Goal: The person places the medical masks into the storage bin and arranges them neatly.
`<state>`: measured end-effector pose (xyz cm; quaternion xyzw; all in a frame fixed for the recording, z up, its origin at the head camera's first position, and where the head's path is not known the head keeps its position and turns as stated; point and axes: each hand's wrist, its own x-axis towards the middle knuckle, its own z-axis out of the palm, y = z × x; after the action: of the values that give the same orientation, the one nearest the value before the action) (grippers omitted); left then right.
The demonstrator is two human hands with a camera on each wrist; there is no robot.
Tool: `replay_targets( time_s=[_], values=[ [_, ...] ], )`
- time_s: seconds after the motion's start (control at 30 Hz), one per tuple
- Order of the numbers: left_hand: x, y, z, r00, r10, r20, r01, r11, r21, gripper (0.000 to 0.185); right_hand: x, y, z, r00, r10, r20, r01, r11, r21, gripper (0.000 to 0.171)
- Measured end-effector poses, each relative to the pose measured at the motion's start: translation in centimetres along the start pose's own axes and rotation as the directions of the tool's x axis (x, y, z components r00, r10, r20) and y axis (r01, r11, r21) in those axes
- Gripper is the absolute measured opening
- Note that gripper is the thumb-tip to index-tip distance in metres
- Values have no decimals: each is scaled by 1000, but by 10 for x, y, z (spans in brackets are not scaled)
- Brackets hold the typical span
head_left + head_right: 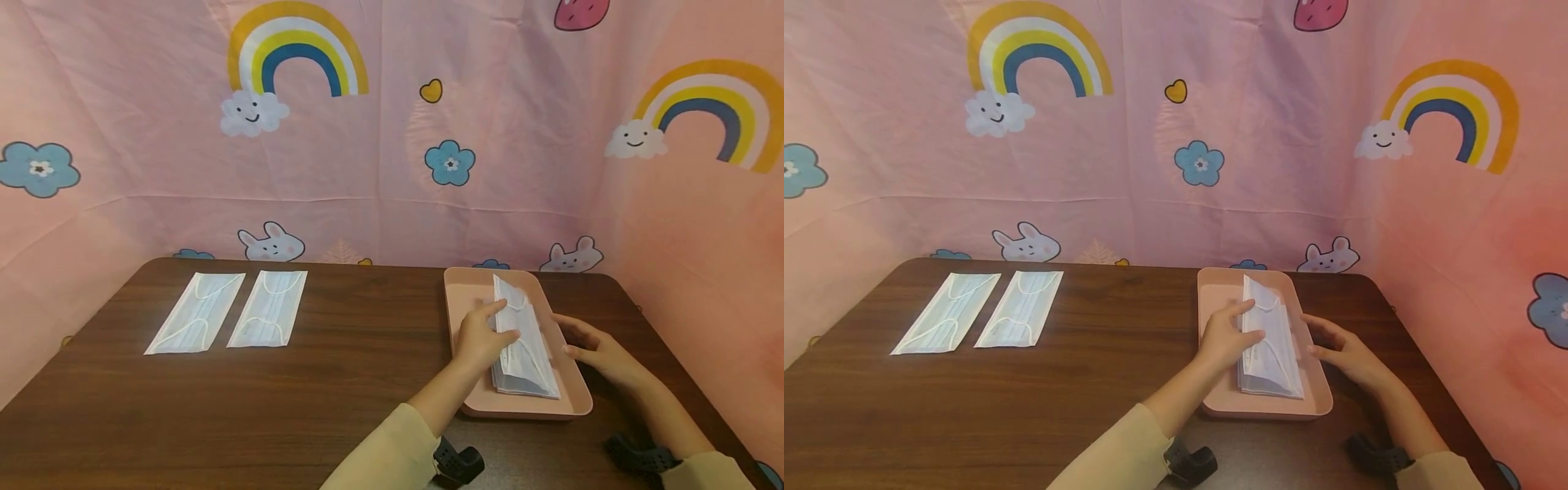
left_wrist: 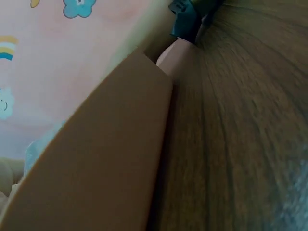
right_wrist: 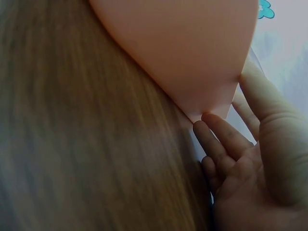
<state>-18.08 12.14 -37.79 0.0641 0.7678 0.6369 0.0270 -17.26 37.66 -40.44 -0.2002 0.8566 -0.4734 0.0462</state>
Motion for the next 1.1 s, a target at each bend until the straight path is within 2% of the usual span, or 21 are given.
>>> replay_targets(
  time_s=[0.23, 0.33, 0.43, 0.53, 0.7, 0.77, 0.83, 0.97, 1.1],
  values=[
    [1, -4, 1, 996, -52, 67, 46, 995, 92, 59, 0, -1, -1, 1000, -27, 12, 27, 1000, 2, 54],
    [1, -5, 2, 995, -38, 87, 28, 993, 117, 61, 1, -2, -1, 1000, -21, 7, 21, 1000, 2, 54],
    [0, -6, 2, 995, -1, 104, -17, 985, 173, 63, 1, -2, -1, 1000, -11, 5, 11, 1000, -2, 54],
    [0, -8, 1, 993, 34, 113, -64, 962, 264, 65, 0, -1, -1, 1000, -4, 4, 4, 1000, -3, 54],
    [-1, -8, 1, 989, 59, 139, -110, 912, 394, 70, 0, -2, -1, 1000, 0, 3, 0, 1000, -6, 54],
    [-2, -8, 2, 987, 70, 148, -131, 878, 459, 70, 0, -2, -1, 1000, -1, 4, 1, 1000, -6, 54],
    [-2, -8, 2, 986, 76, 149, -145, 834, 533, 70, 0, -3, -1, 1000, 3, -1, -3, 1000, -8, 54],
    [-4, -8, 5, 986, 68, 153, -155, 718, 678, 72, -1, -2, 0, 1000, 6, 0, -6, 1000, -9, 54],
    [-5, -9, 8, 987, 38, 158, -145, 646, 749, 73, -1, -1, 0, 1000, 11, 2, -11, 1000, 6, 54]
  ],
)
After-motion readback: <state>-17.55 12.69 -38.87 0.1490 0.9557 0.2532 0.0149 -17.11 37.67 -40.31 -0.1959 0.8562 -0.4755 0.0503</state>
